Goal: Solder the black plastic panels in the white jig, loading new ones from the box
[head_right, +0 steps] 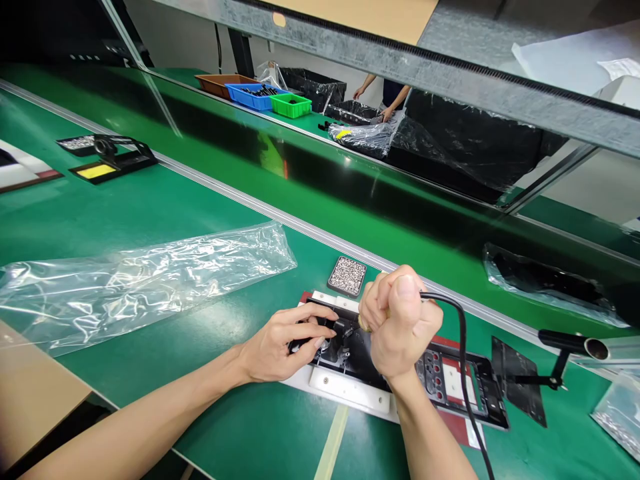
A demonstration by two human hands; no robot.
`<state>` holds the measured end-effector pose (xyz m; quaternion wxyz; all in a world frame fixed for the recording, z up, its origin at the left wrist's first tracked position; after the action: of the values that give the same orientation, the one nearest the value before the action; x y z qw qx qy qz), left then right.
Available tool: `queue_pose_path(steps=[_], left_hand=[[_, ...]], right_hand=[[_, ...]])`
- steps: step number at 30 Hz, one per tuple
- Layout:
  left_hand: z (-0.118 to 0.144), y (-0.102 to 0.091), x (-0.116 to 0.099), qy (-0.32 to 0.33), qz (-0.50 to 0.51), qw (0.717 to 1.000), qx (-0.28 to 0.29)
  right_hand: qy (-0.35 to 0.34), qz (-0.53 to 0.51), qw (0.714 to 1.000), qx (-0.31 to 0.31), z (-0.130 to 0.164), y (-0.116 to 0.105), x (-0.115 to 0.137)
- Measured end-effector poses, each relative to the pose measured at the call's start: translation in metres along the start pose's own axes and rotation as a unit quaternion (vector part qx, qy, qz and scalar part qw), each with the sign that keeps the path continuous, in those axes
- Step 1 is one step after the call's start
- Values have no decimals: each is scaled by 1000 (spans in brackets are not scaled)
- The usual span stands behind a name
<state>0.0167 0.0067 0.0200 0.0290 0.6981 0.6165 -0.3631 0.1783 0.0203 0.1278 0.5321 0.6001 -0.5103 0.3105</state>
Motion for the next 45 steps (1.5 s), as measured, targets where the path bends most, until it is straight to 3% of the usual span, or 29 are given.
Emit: queue_pose_path(steps=[45], left_hand=[[-1, -1, -1, -7, 0, 1000, 7]], right_hand=[[-2, 6, 1000, 2, 0, 0, -1]])
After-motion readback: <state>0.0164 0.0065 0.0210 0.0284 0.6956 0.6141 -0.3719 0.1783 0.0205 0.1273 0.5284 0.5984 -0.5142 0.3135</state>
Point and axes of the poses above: each hand's wrist, its own z-axis away from the middle knuckle, its own y-axis out of the palm, x = y × z, the point moved 3 cm from there along -z, towards the middle knuckle, and after that the axes turned 12 degrees about y, right-handed, at the moved point
